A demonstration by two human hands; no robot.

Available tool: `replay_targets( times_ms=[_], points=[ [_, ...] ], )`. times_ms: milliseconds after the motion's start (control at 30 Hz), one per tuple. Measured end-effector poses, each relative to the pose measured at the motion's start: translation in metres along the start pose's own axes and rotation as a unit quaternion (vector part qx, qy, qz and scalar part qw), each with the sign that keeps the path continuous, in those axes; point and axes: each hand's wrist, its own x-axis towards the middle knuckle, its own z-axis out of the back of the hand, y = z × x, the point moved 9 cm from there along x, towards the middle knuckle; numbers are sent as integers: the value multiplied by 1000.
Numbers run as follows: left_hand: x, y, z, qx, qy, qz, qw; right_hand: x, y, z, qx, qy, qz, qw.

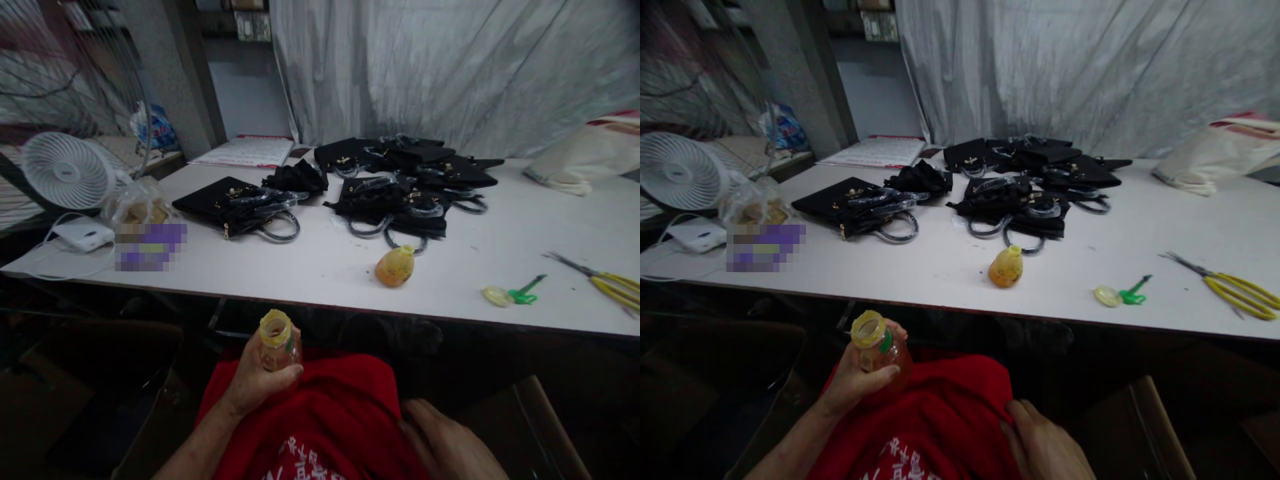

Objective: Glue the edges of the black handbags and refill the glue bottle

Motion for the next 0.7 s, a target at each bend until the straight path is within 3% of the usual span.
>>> replay_targets(
  times_ms=[67,133,167,233,300,367,500,600,700],
  points=[
    [-2,-6,-3,22,5,-13,1000,24,45,12,104,-55,60,991],
    [-4,-9,-13,36,22,-19,999,41,92,1,269,-10,133,954],
    [-5,-12,-19,34,31,-26,999,45,115,-10,363,48,167,915],
    [-3,-18,-32,19,54,-39,998,46,153,-28,527,150,210,810],
    [1,-26,-51,-1,98,-43,994,47,171,-34,608,189,228,736],
    [8,-33,-74,-20,158,-28,987,53,168,-32,653,168,226,703],
    [29,-44,-110,-75,221,8,972,69,128,-25,720,89,187,663],
    [39,-46,-130,-96,252,6,963,70,107,-26,724,65,176,664],
    [43,-41,-137,-72,244,-1,967,69,93,-30,714,27,144,685]
  ],
)
